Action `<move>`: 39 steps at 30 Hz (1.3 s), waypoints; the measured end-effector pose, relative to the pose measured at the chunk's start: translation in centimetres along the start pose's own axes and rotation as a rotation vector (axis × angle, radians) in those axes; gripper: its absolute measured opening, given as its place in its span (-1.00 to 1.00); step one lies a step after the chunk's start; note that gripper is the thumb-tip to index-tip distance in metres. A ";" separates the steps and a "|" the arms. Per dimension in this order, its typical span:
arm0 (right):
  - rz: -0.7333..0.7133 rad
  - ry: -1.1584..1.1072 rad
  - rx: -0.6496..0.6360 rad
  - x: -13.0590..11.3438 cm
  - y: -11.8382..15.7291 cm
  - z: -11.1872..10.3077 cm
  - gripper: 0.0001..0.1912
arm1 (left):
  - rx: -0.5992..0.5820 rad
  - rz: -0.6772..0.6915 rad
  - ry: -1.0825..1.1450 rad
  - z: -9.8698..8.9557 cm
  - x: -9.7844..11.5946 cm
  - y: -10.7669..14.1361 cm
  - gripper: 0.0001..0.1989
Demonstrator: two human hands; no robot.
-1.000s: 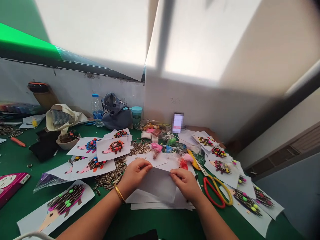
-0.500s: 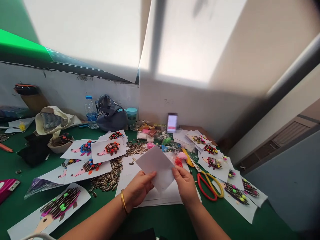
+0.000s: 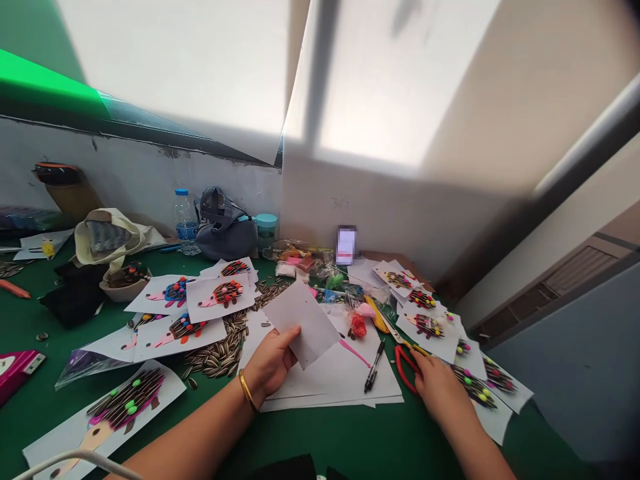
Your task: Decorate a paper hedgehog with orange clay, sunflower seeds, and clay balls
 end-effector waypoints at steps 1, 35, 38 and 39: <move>0.005 0.003 -0.017 -0.1 0.0 0.0 -0.44 | 0.001 0.004 0.002 0.0 0.0 0.0 -0.63; 0.091 -0.387 -0.104 -3.3 2.2 -2.4 -0.38 | 0.042 0.076 0.061 -0.6 2.0 -0.3 -0.58; 0.135 -0.557 -0.033 -1.9 3.0 -3.3 -0.42 | 0.051 0.070 0.065 -0.7 2.1 -0.4 -0.58; 0.152 -0.680 -0.030 -1.7 3.4 -3.8 -0.43 | 0.057 0.067 0.068 -0.7 2.1 -0.5 -0.58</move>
Point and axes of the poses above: each hand's wrist, its own y-axis away from the middle knuckle, its own z-axis out of the palm, x = y × z, the point moved 2 cm from there along -y, towards the middle knuckle, and after that the axes turned 2 degrees about z, right-handed, at the moved point
